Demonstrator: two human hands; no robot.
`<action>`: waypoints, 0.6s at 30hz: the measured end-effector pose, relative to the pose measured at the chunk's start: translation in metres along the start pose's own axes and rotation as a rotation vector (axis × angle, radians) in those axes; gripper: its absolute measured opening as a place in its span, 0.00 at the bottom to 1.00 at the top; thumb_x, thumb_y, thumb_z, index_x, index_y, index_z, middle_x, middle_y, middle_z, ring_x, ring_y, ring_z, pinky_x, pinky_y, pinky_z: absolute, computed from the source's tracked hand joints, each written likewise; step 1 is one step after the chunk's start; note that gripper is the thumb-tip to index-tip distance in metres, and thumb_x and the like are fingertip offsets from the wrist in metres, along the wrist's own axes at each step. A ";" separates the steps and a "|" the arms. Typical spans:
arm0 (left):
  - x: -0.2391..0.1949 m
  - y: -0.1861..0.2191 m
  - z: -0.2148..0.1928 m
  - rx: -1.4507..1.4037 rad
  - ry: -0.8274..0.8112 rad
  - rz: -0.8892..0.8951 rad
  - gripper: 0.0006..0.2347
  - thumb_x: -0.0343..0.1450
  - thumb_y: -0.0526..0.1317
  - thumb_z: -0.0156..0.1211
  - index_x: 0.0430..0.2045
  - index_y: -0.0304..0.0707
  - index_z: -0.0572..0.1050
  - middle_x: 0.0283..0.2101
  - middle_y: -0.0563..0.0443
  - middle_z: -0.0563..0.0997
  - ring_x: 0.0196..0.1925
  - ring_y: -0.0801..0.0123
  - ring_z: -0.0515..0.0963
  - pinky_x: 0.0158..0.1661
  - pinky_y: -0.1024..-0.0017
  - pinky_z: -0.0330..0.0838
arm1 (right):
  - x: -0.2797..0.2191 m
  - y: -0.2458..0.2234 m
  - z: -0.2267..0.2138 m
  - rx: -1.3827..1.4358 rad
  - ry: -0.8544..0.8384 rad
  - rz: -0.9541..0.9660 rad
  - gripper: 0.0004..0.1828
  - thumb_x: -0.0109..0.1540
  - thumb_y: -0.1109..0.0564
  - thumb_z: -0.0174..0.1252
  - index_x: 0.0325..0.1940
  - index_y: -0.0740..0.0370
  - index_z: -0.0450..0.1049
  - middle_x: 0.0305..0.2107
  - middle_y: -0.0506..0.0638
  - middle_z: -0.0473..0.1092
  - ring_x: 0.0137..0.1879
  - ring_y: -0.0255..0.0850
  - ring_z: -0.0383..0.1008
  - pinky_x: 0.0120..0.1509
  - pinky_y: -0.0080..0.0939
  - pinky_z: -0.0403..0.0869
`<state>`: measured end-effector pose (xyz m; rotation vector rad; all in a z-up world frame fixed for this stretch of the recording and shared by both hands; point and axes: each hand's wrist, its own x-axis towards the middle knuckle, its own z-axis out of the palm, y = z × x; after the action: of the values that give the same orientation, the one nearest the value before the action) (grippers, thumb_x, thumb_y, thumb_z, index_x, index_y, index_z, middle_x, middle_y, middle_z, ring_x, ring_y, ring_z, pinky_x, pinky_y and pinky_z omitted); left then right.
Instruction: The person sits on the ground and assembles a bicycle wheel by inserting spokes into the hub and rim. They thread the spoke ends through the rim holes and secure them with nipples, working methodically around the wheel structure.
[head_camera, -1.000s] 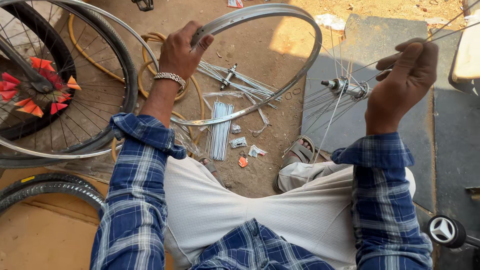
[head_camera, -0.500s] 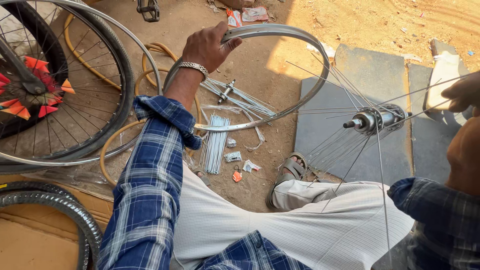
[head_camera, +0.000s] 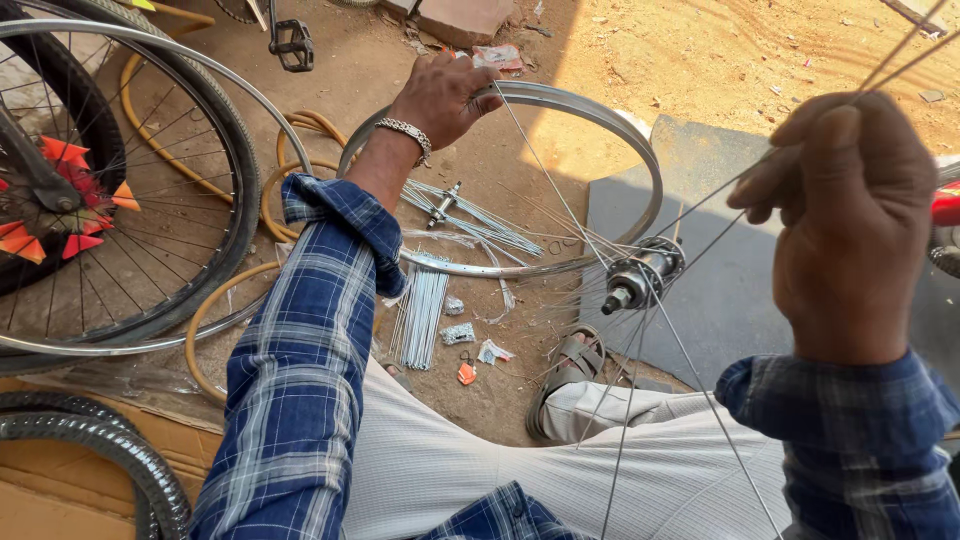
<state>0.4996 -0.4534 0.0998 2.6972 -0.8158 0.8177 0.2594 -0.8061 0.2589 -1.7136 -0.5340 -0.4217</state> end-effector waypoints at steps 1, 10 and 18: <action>0.005 -0.001 0.002 0.024 -0.007 -0.008 0.16 0.78 0.58 0.52 0.53 0.56 0.75 0.40 0.46 0.79 0.46 0.53 0.76 0.47 0.50 0.65 | 0.003 0.007 0.010 0.003 -0.011 0.023 0.20 0.84 0.46 0.48 0.46 0.63 0.69 0.25 0.51 0.71 0.31 0.33 0.72 0.35 0.31 0.65; 0.038 -0.027 0.026 0.367 -0.204 -0.192 0.20 0.75 0.46 0.57 0.64 0.66 0.67 0.43 0.47 0.81 0.46 0.54 0.81 0.47 0.49 0.72 | 0.001 0.019 0.021 0.066 -0.119 0.036 0.19 0.81 0.45 0.48 0.47 0.63 0.69 0.30 0.50 0.72 0.36 0.34 0.73 0.40 0.32 0.69; 0.048 -0.053 0.012 -0.165 -0.247 -0.340 0.18 0.73 0.39 0.61 0.58 0.59 0.76 0.48 0.53 0.84 0.44 0.67 0.85 0.43 0.64 0.79 | -0.008 0.005 -0.009 -0.045 -0.183 0.094 0.20 0.80 0.44 0.47 0.45 0.62 0.69 0.30 0.49 0.71 0.38 0.35 0.74 0.42 0.33 0.72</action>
<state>0.5678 -0.4352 0.1152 2.7096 -0.4245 0.3321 0.2557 -0.8169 0.2528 -1.8229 -0.5767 -0.2126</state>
